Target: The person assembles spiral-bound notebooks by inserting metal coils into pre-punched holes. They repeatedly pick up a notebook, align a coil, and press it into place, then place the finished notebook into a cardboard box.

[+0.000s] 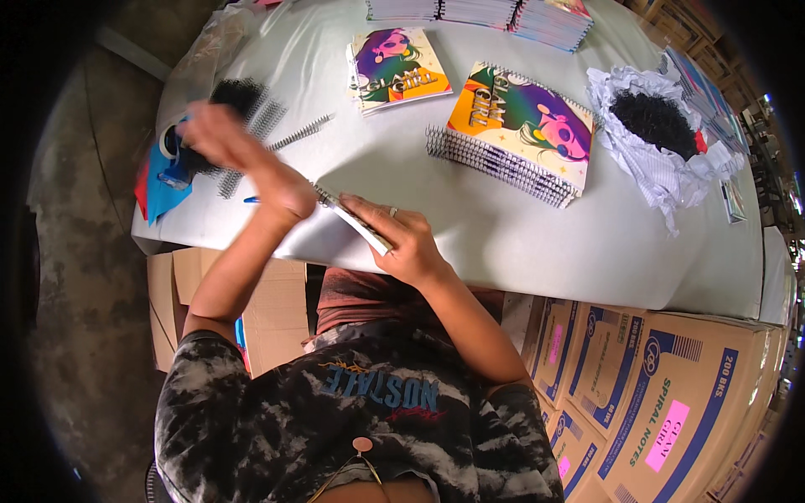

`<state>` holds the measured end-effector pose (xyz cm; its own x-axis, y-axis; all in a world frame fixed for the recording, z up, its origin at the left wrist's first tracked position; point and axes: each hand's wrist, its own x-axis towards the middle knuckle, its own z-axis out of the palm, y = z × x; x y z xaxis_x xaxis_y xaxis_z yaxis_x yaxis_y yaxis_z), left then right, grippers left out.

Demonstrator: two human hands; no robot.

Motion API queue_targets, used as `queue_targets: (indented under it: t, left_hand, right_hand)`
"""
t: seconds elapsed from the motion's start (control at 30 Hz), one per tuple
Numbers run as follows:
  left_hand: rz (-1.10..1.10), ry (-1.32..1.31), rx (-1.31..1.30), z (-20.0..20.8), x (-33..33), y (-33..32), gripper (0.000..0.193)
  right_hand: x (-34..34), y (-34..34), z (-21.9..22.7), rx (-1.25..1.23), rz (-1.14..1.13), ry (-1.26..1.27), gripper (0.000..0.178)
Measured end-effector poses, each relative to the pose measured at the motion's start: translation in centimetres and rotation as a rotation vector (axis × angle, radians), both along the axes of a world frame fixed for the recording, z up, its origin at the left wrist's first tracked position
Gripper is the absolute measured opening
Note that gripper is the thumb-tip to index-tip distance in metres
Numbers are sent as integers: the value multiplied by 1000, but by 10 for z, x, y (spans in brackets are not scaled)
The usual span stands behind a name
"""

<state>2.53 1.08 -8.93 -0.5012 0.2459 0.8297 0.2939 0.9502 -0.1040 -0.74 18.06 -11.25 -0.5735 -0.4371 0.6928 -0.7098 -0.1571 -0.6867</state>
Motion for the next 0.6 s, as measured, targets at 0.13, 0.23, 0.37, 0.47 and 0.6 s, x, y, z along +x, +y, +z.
queue_targets:
  t: [0.13, 0.23, 0.37, 0.47, 0.6]
  left_hand:
    - [-334, -330, -282, -38, 48, 22, 106]
    - [-210, 19, -131, -18, 20, 16, 103]
    - [-311, -235, -4, -45, 28, 22, 100]
    - [-260, 82, -248, -24, 8, 8, 104]
    - [-85, -219, 75, -25, 2, 18, 110]
  right_hand:
    - [-3, 5, -1, -31, -26, -59, 45]
    - [-3, 1, -2, -7, 20, 44, 45]
    - [-5, 4, -2, 12, -23, -34, 46]
    - [-6, 5, -2, -4, -9, -15, 45]
    - [-6, 1, -1, 48, -21, 32, 44]
